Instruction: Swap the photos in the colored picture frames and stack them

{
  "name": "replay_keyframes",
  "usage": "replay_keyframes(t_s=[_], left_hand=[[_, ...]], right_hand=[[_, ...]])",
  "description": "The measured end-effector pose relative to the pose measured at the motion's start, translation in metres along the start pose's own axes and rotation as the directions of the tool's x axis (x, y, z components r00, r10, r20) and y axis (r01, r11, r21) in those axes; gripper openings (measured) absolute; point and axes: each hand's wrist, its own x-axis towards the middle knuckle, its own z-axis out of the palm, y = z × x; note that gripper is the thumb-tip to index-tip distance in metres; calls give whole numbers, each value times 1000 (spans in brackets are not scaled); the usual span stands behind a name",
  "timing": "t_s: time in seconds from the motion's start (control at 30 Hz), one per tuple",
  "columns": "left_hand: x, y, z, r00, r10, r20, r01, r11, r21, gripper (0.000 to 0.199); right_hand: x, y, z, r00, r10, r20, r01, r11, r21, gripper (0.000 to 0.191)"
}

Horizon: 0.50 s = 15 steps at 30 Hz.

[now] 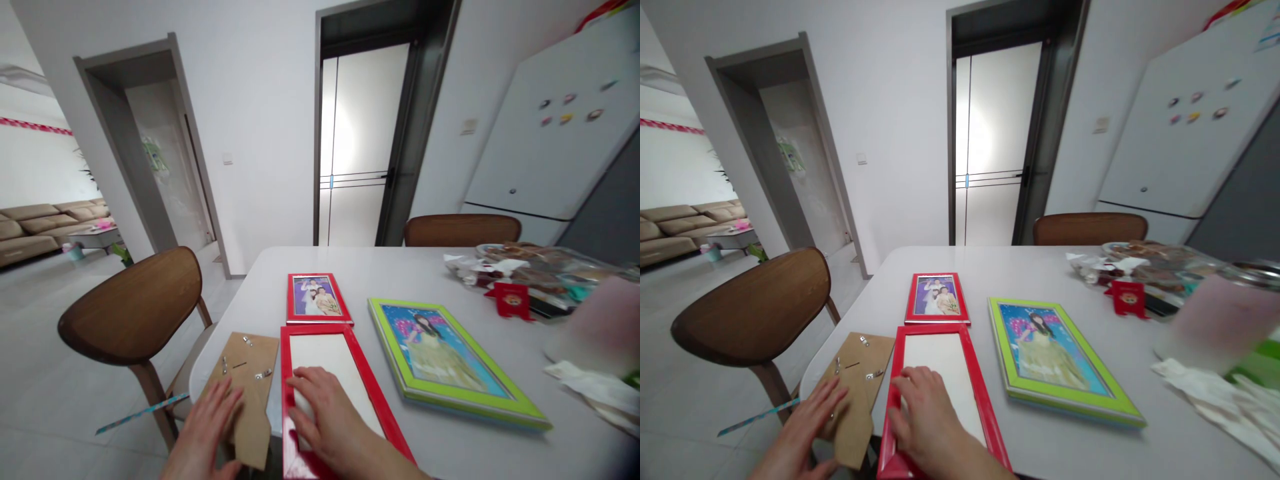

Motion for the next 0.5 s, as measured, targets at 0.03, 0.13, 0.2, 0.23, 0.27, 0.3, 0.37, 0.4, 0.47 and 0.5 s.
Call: replay_keyframes(t_s=[0.03,0.13,0.2,0.23,0.27,0.3,0.37,0.4,0.47,0.5], left_hand=[[-7,-15,0,998,-53,36,52,998,47,69],[-18,-46,9,994,-98,-53,104,987,126,52],[-17,-50,17,985,-56,-165,78,988,132,36],[-15,-48,20,975,-27,-219,58,990,132,30],[-12,-44,21,964,2,-265,35,990,135,26],[-9,-40,20,952,30,-304,13,990,139,25],[-2,-29,14,927,82,-367,-31,989,144,22],[2,-25,9,915,101,-391,-49,989,141,21],[9,-17,-2,890,130,-438,-81,989,127,20],[13,-13,-7,877,142,-458,-98,988,119,20]], right_hand=[[1,-8,6,999,-23,23,22,999,28,31],[6,-23,23,995,-54,86,49,997,63,38],[9,-30,31,994,-41,98,35,998,56,49],[11,-33,33,995,-31,90,27,999,46,54],[13,-36,35,997,-26,79,24,999,35,58],[15,-39,35,997,-28,67,26,999,29,60],[19,-43,35,998,-39,41,38,999,35,63],[22,-44,35,999,-38,27,37,998,45,63],[26,-43,33,1000,2,2,-3,997,72,64],[28,-41,31,999,37,-3,-36,995,91,64]])
